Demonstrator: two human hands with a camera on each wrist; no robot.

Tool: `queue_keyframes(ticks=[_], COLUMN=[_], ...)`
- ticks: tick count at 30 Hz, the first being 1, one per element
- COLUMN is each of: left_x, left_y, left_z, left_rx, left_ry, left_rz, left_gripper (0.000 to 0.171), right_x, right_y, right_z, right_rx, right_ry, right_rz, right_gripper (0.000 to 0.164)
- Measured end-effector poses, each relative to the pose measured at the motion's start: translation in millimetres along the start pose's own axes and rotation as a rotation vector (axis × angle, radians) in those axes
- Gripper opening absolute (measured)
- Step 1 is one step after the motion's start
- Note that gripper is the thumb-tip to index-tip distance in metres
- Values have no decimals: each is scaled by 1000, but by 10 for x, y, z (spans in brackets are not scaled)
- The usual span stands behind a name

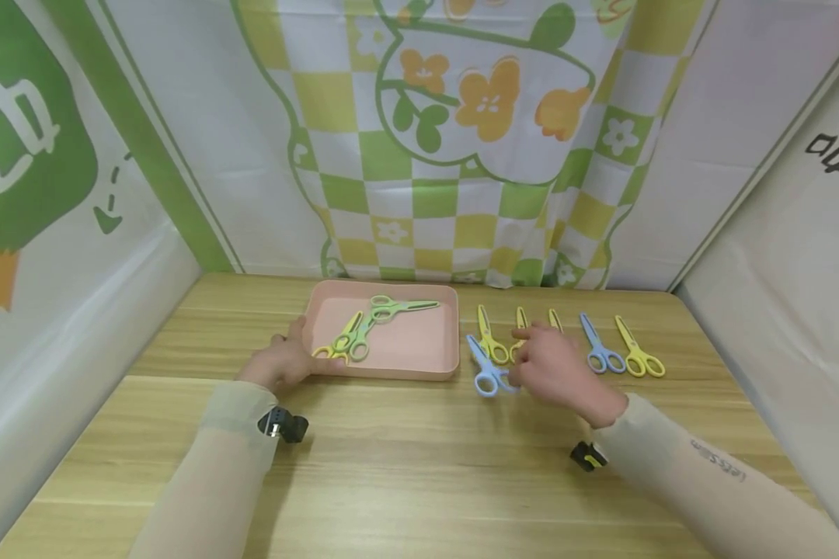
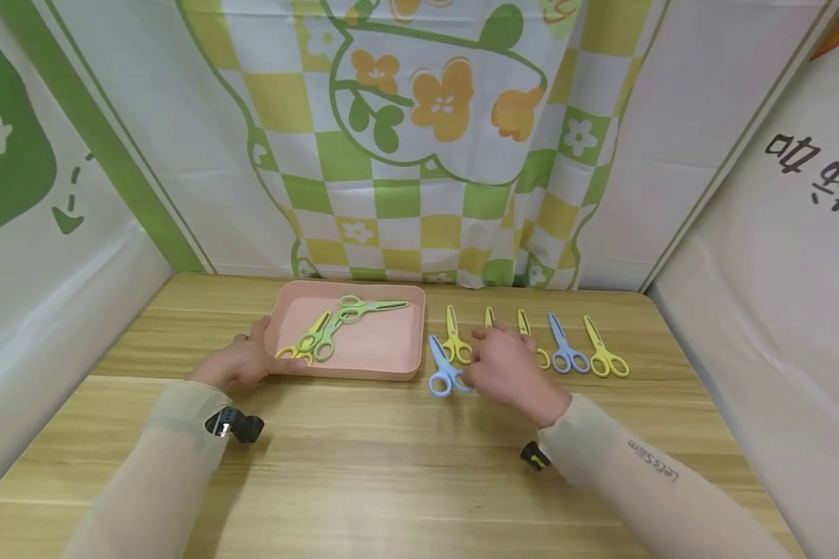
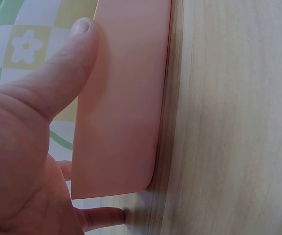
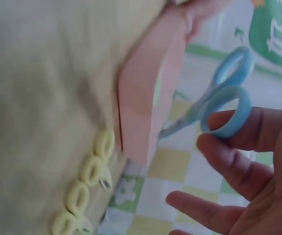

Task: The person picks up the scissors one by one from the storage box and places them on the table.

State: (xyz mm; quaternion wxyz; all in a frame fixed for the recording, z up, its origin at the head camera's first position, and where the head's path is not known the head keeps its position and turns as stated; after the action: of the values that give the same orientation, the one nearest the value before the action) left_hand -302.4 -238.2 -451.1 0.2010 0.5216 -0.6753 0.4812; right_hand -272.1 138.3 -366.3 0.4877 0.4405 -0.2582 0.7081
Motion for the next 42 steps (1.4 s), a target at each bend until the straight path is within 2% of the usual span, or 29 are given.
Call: queue_keyframes(ticks=[4, 8, 12, 16, 21, 23, 26, 30, 35, 42], left_x=[-8, -26, -36, -39, -40, -37, -32, -25, -12, -33], left_y=[28, 95, 132, 140, 131, 110, 95, 72, 18, 59], left_z=[15, 54, 75, 66, 49, 30, 29, 13, -37, 2], left_rx=[-5, -19, -20, -29, -34, -37, -31, -29, -34, -26], left_ry=[10, 25, 27, 26, 21, 22, 26, 33, 13, 14], left_rz=[-5, -7, -9, -11, -8, -3, 0, -2, 3, 14], left_gripper=[143, 146, 148, 146, 145, 146, 147, 146, 145, 145], right_x=[-143, -291, -428, -535, -584, -591, -625, -701, -725, -621], right_y=[-282, -439, -509, -544, -573, -580, -594, -624, -642, -696], right_z=[48, 73, 61, 21, -1, 32, 111, 177, 168, 16], right_rx=[13, 46, 71, 44, 3, 27, 99, 176, 193, 139], right_ry=[-83, -198, -294, -302, -364, -389, -383, -362, -369, -358], right_rz=[9, 28, 66, 105, 151, 166, 203, 253, 243, 259], right_gripper=[30, 30, 25, 21, 26, 26, 23, 42, 43, 27])
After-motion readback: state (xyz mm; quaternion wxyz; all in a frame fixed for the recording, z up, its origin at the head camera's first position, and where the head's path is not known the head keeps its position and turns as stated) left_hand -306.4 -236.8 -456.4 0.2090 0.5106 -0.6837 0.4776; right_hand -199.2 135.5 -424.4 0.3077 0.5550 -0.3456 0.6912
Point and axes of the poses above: each hand's wrist, its own y-axis towards the middle knuckle, its own x-axis out of the back of the hand, z = x × y, the point moved 7 cm from there along y, towards the middle knuckle, and after that the axes turned 8 degrees about y, right-handed, at the moved point
